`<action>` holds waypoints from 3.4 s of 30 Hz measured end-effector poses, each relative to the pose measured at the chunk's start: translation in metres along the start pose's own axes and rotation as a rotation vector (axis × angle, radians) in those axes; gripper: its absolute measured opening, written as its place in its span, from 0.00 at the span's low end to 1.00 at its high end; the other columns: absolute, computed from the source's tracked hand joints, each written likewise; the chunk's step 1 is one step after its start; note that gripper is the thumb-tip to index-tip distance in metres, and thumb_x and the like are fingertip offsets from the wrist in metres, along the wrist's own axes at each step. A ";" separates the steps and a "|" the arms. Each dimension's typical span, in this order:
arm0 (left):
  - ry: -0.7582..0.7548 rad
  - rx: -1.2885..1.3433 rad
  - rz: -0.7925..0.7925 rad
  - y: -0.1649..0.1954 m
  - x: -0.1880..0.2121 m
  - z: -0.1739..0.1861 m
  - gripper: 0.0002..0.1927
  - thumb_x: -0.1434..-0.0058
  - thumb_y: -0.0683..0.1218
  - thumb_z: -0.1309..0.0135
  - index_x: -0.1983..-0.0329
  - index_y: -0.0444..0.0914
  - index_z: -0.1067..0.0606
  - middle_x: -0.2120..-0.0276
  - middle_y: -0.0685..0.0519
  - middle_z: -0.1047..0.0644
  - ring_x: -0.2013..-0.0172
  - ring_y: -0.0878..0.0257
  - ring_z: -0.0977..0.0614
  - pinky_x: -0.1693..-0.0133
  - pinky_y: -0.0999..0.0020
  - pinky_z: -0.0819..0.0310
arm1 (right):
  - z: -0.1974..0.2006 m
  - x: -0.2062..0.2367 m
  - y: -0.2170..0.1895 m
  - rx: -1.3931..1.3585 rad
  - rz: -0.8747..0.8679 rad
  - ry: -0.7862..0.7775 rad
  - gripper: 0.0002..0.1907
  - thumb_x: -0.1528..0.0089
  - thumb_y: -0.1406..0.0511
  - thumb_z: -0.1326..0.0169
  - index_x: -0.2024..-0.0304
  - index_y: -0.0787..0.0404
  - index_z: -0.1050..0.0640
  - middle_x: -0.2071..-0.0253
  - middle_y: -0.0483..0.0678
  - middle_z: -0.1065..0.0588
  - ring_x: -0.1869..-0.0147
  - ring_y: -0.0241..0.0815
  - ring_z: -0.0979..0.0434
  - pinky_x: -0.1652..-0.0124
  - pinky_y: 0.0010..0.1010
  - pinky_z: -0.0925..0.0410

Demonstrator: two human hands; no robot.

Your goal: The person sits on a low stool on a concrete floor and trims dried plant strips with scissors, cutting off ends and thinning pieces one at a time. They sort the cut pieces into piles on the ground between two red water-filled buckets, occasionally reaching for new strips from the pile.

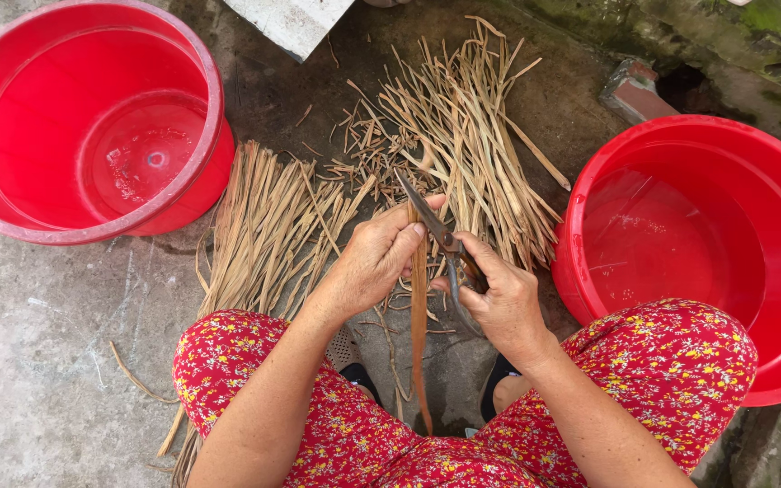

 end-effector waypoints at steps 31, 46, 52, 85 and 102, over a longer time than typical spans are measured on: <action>0.062 0.385 0.425 -0.076 -0.008 -0.003 0.21 0.27 0.53 0.59 0.39 0.35 0.29 0.64 0.48 0.15 0.82 0.72 0.24 0.83 0.79 0.33 | 0.025 0.008 0.024 -1.255 -0.005 -0.186 0.25 0.35 0.66 0.39 0.40 0.63 0.35 0.59 0.65 0.20 0.60 0.56 0.16 0.61 0.42 0.22; 0.597 0.351 0.029 -0.068 -0.002 0.113 0.16 0.26 0.47 0.53 0.41 0.38 0.23 0.71 0.57 0.20 0.79 0.78 0.35 0.76 0.82 0.41 | -0.128 0.092 0.062 -0.475 -0.539 -0.965 0.11 0.37 0.66 0.40 0.55 0.61 0.26 0.73 0.45 0.21 0.70 0.34 0.18 0.70 0.26 0.29; 0.596 0.149 -0.002 -0.061 0.005 0.114 0.13 0.25 0.47 0.53 0.46 0.39 0.21 0.72 0.59 0.21 0.75 0.78 0.32 0.73 0.80 0.38 | -0.138 0.093 0.072 -0.491 -0.553 -0.923 0.12 0.39 0.65 0.38 0.57 0.61 0.25 0.71 0.44 0.22 0.68 0.32 0.19 0.68 0.23 0.26; 0.725 0.346 -0.192 -0.053 0.054 0.188 0.17 0.20 0.41 0.48 0.31 0.32 0.29 0.42 0.50 0.22 0.61 0.70 0.19 0.61 0.79 0.25 | -0.118 -0.081 0.171 0.216 -0.344 -0.048 0.17 0.35 0.72 0.44 0.45 0.53 0.25 0.59 0.51 0.19 0.57 0.42 0.19 0.59 0.34 0.28; 0.808 0.225 0.029 -0.032 0.082 0.225 0.15 0.22 0.42 0.49 0.36 0.32 0.27 0.51 0.53 0.20 0.57 0.72 0.19 0.58 0.78 0.24 | -0.336 -0.047 0.125 0.120 -0.528 -0.287 0.25 0.46 0.66 0.36 0.46 0.54 0.26 0.61 0.53 0.19 0.55 0.54 0.17 0.56 0.43 0.28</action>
Point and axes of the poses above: each hand's wrist, its own x-axis away from the middle knuckle, its own z-axis out of the back of the hand, y = z × x, the point moved 9 cm from there along -x, towards the middle knuckle
